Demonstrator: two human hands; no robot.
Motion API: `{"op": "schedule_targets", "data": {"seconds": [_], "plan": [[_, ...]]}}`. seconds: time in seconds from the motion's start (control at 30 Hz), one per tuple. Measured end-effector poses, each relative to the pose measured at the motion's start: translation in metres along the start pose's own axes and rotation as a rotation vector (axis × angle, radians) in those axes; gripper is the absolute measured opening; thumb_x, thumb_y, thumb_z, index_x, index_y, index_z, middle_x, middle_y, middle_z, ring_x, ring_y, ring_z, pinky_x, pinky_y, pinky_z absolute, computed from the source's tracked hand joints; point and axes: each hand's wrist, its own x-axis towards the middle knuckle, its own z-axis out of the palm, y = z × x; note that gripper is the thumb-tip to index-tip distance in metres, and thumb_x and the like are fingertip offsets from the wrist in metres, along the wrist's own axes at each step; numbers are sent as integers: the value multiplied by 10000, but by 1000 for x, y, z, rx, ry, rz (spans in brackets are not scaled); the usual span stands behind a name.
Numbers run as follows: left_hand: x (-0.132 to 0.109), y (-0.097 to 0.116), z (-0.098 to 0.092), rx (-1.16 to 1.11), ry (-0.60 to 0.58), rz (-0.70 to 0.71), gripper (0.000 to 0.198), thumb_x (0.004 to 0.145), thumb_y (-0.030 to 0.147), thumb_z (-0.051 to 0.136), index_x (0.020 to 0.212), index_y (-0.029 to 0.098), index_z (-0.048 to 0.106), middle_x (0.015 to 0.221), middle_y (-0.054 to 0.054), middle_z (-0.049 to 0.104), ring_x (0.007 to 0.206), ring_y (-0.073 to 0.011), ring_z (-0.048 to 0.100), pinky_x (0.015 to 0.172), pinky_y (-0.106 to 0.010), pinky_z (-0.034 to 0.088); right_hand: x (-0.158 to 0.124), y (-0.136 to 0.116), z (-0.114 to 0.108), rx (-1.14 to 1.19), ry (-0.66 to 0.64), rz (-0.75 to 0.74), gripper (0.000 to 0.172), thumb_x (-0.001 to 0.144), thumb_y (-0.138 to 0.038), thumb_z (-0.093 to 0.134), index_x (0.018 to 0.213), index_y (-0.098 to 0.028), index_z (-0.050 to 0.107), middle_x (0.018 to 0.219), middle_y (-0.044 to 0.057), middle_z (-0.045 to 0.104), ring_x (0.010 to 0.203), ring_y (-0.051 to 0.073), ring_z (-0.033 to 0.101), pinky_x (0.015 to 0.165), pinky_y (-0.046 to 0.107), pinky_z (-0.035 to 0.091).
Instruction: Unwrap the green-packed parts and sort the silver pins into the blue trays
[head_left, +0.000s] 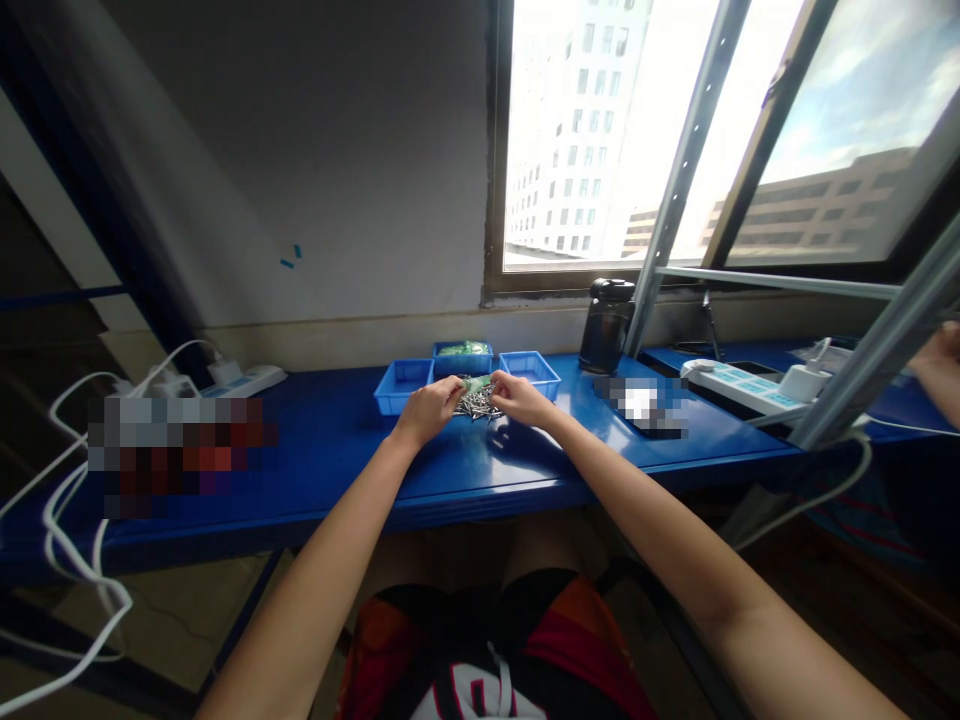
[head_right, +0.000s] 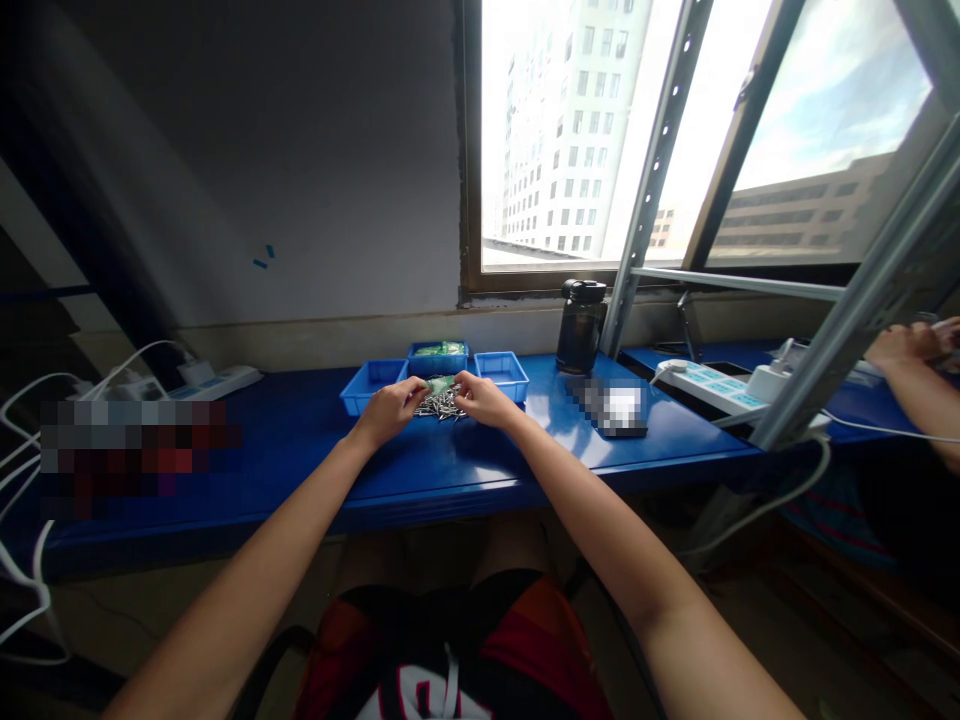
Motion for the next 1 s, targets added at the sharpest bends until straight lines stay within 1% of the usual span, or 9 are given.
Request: {"op": "schedule_targets", "data": {"seconds": [0.07,0.13,0.23,0.33,0.5,0.7,0.8,0.9,1.0], "plan": [[0,0,0,-3,-2,3,245,897,341,358,953,228,568,861,-32,670,744,-180,621,584,-230,394,-1,-4,-2,-18,-1,0,236,759,-318,527,942,-169,526,628,-25,561,566,103,492,550,204,342],[0,-1,1,-8,-3,9,242,900,332,354,952,228,567,872,-30,671,753,-181,622,585,-232,392,-2,-6,-2,-29,6,8,273,780,-356,513,978,-169,522,611,-28,553,551,102,484,545,205,337],[0,0,1,-8,-6,17,240,899,324,355,943,224,568,895,-30,671,762,-182,620,588,-235,389,-2,-7,-2,-60,10,-3,218,801,-369,488,847,-164,546,575,-31,526,523,91,446,527,204,318],[0,1,1,-3,-4,20,239,895,325,363,941,221,573,913,-30,667,759,-178,616,590,-235,386,-2,-6,0,-62,-16,-8,241,816,-368,466,702,-161,518,561,-18,533,510,86,437,515,200,316],[0,3,-1,-12,-5,16,254,889,356,371,919,215,579,877,-26,659,694,-157,599,575,-234,380,-2,-4,0,-32,-14,-1,237,831,-365,453,712,-167,508,569,-10,554,503,89,469,504,194,326],[-1,3,-1,-17,11,42,249,890,350,374,875,200,571,834,-27,635,663,-142,582,577,-232,390,-1,-2,0,-63,11,-26,268,839,-407,446,728,-174,517,552,-20,541,487,86,435,496,198,307],[-2,3,0,-35,34,75,218,884,326,390,883,196,566,847,-29,623,690,-139,584,599,-229,406,-1,-2,0,-79,55,-11,258,833,-426,455,783,-181,516,533,-38,515,476,83,408,495,200,295],[-2,5,0,-41,41,97,188,875,299,407,896,197,564,857,-26,627,727,-144,592,606,-229,416,-1,-4,0,-104,99,-16,292,816,-452,475,723,-176,494,531,-44,477,486,79,369,493,201,275],[-3,6,0,-39,39,119,184,870,288,409,888,190,563,862,-34,634,771,-159,597,640,-245,433,-2,-8,0,-108,63,-48,312,805,-453,491,679,-168,490,549,-36,475,507,78,364,503,203,276]]}}
